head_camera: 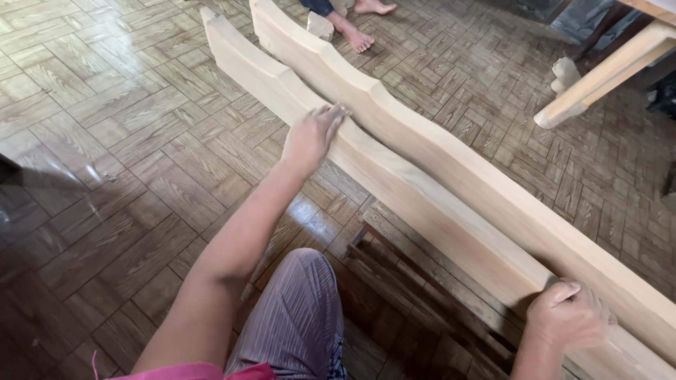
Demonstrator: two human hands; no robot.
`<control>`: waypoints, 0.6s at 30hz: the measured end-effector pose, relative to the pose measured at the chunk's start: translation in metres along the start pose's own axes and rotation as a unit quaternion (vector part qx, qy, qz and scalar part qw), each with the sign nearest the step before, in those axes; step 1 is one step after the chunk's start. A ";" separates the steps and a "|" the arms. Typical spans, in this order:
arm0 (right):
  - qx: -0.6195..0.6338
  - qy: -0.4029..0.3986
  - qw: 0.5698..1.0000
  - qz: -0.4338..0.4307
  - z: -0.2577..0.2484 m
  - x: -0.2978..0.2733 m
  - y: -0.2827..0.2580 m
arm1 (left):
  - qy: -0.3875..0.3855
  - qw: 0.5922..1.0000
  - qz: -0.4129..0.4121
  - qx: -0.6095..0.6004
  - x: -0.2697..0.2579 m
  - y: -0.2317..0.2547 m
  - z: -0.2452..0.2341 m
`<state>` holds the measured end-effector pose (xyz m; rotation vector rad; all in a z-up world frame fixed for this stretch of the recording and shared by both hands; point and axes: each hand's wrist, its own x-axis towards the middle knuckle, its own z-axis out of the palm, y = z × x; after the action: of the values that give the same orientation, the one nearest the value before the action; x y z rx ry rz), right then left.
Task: Sanding the edges and surfaces of curved wooden furniture components using sandpaper.
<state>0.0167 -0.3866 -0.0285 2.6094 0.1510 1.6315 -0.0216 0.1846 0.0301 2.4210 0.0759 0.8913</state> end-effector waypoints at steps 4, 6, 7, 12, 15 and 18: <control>-0.002 -0.002 1.000 -0.004 -0.012 0.002 -0.007 | 0.027 1.000 -0.011 0.010 -0.017 0.003 0.002; 0.007 -0.005 1.000 0.006 -0.009 0.005 -0.011 | -0.004 0.999 -0.017 0.026 -0.002 0.003 -0.002; 0.011 -0.002 1.000 0.005 -0.006 0.003 -0.011 | 0.000 0.999 -0.018 0.029 0.010 -0.004 0.009; -0.006 0.023 1.000 -0.007 -0.002 0.001 -0.006 | 0.007 0.995 0.013 0.098 0.054 -0.043 0.069; 0.006 -0.002 1.000 0.013 -0.004 0.003 -0.007 | 0.030 0.995 0.033 0.087 0.051 -0.041 0.072; 0.007 0.017 1.000 0.005 -0.003 0.003 -0.006 | 0.049 0.997 0.032 0.051 0.031 -0.022 0.049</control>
<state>0.0149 -0.3806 -0.0251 2.5987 0.1517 1.6839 0.0351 0.1874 0.0059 2.4840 0.0828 1.0581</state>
